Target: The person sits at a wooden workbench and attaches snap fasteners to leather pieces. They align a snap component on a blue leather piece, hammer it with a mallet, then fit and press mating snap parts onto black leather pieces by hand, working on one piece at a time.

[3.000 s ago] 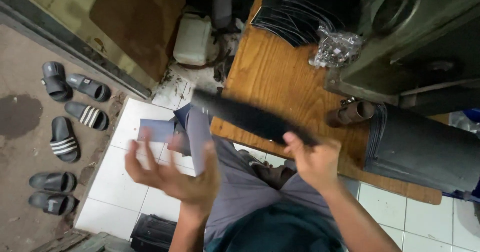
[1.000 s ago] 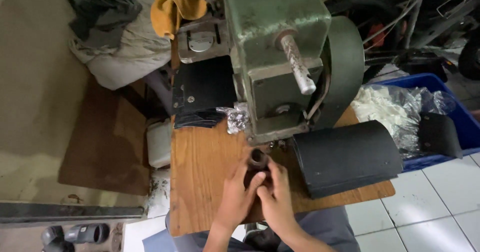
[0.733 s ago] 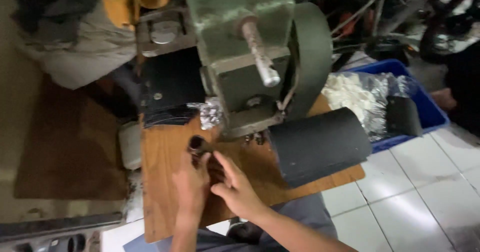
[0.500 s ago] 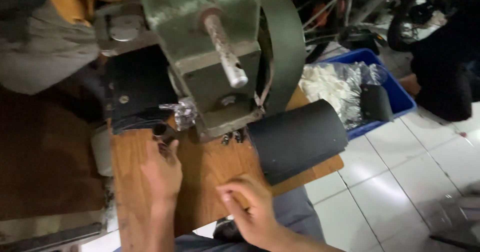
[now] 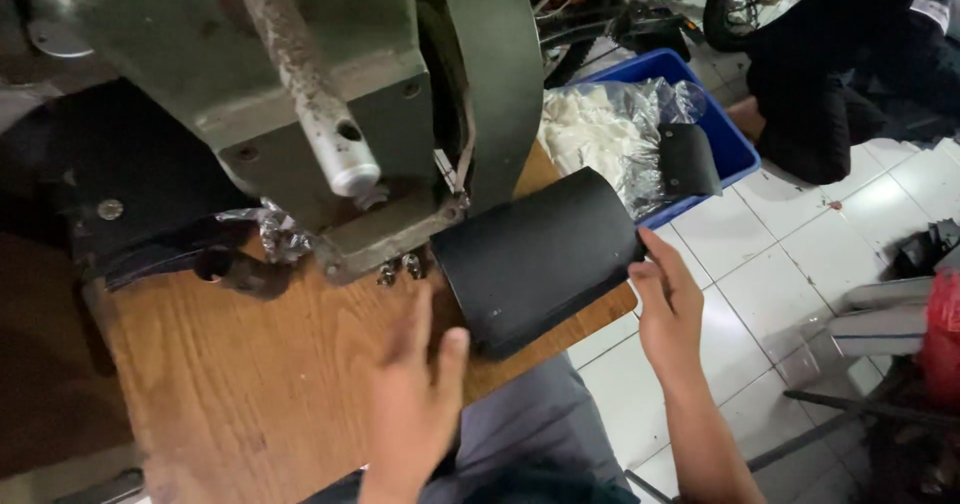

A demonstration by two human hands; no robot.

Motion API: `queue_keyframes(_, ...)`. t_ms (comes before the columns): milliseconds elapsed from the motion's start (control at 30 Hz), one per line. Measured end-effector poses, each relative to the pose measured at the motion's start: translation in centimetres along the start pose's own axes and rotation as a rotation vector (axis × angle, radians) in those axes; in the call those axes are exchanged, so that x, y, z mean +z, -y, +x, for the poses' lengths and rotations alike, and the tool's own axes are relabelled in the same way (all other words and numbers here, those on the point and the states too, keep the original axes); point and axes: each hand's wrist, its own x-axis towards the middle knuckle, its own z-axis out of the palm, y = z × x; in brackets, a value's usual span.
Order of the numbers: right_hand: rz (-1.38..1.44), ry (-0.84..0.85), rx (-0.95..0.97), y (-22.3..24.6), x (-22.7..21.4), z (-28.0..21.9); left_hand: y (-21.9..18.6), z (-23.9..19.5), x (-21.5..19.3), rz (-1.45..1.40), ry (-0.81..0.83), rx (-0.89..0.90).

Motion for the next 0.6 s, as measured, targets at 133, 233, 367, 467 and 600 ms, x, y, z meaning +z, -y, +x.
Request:
queue_keyframes(133,-0.090,0.007,-0.020,2.4,0.2,-0.4,0.4,-0.3,3.6,-0.100,0.021,0.015)
queue_keyframes(233,-0.112,0.027,-0.116,3.5,0.3,-0.6,-0.5,-0.5,3.9,-0.113,0.036,-0.052)
queue_keyframes(367,-0.082,0.002,-0.075,3.8,0.4,-0.7,-1.3,-0.6,3.6,-0.127,-0.016,0.000)
queue_keyframes(467,0.017,-0.023,-0.026,4.0,0.2,-0.8,-2.3,-0.7,2.9,-0.173,-0.062,0.052)
queue_keyframes(600,0.153,-0.065,-0.081,4.9,0.3,-2.0,-3.0,-1.9,1.4,-0.289,-0.100,-0.033)
